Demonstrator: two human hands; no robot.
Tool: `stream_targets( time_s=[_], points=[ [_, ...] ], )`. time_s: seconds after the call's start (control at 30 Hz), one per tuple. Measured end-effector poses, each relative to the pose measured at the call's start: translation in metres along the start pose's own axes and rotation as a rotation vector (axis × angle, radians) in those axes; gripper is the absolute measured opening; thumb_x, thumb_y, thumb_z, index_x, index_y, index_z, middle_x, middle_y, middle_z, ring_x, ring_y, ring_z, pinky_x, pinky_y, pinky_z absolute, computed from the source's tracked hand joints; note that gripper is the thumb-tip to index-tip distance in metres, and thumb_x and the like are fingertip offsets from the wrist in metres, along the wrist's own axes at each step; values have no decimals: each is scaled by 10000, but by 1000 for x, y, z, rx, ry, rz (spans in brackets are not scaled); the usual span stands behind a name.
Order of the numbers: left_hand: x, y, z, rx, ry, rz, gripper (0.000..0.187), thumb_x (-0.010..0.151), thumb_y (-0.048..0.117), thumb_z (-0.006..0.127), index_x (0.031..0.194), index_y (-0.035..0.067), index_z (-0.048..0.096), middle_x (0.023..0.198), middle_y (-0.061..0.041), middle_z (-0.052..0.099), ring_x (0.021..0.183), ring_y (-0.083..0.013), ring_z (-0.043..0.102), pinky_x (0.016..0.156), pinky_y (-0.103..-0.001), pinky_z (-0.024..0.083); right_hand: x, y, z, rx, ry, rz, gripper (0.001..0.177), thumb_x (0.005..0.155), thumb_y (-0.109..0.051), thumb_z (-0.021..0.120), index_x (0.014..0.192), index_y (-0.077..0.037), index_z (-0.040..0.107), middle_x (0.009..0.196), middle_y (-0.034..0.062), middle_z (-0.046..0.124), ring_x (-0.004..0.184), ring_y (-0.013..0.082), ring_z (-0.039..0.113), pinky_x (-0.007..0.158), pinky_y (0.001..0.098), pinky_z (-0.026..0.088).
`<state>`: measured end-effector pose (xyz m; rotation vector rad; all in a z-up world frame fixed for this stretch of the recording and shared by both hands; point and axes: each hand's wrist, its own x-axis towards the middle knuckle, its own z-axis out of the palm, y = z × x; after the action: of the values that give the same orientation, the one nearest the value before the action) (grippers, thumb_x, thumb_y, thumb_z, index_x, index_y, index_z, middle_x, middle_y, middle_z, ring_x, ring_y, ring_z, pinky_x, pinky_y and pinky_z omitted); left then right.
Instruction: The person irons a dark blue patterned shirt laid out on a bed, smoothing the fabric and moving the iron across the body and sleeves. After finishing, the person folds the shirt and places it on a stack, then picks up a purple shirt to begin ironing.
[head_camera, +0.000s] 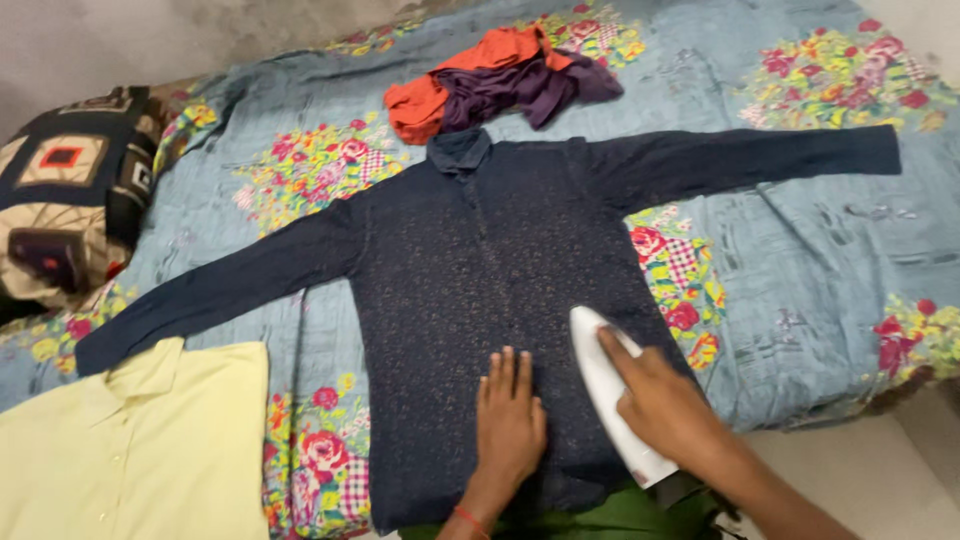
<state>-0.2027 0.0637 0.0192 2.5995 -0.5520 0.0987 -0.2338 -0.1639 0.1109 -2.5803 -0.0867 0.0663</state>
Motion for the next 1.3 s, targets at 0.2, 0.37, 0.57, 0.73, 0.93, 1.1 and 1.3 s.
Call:
stream_targets(
  time_s=[0.2, 0.37, 0.57, 0.73, 0.93, 1.1, 1.3],
  points=[
    [-14, -62, -29, 106, 85, -166, 613, 966, 237, 533, 1530, 34, 408, 1597, -263, 333, 1496, -432, 277, 1161, -565, 253, 14, -95, 47, -30, -275, 26, 863, 846, -105, 609, 1616, -262, 252, 1164, 261, 558, 918, 468, 666, 846, 517, 560],
    [-22, -88, -42, 193, 111, -188, 623, 946, 357, 577, 1499, 96, 459, 1579, -232, 357, 1466, -410, 313, 1145, -581, 257, 49, -121, 54, 46, -257, 16, 895, 809, -68, 622, 1598, -299, 269, 1174, 283, 569, 924, 493, 670, 862, 529, 565],
    [-28, -94, -46, 211, 156, -192, 647, 936, 390, 590, 1507, 110, 465, 1577, -228, 370, 1465, -400, 329, 1149, -585, 265, 75, -135, 58, 71, -352, 122, 873, 860, -94, 591, 1611, -304, 198, 1168, 266, 570, 910, 429, 708, 822, 506, 595],
    [-40, -106, -57, 205, 145, -227, 667, 935, 397, 596, 1513, 98, 444, 1591, -233, 348, 1468, -401, 320, 1143, -577, 271, 37, -137, 76, 64, -327, -37, 873, 837, -100, 609, 1602, -266, 223, 1153, 274, 583, 942, 464, 675, 854, 525, 562],
    [-44, -115, -61, 182, 129, -245, 668, 932, 383, 589, 1513, 89, 438, 1588, -237, 339, 1469, -408, 308, 1146, -564, 271, 82, -150, 89, 95, -259, -57, 877, 823, -93, 613, 1603, -251, 245, 1152, 298, 584, 983, 495, 652, 878, 531, 551],
    [-54, -119, -66, 220, 168, -247, 640, 941, 356, 578, 1505, 78, 456, 1582, -231, 364, 1470, -392, 332, 1155, -565, 277, 82, -164, 86, 53, -335, -27, 891, 833, -103, 617, 1611, -261, 213, 1160, 298, 572, 994, 480, 653, 895, 523, 544],
    [-68, -139, -71, 213, 141, -255, 608, 952, 325, 558, 1490, 58, 464, 1583, -182, 394, 1470, -384, 334, 1151, -567, 280, 47, -183, 99, 147, -365, -81, 862, 816, -63, 574, 1593, -267, 261, 1125, 267, 573, 923, 463, 674, 864, 512, 563]
  ],
)
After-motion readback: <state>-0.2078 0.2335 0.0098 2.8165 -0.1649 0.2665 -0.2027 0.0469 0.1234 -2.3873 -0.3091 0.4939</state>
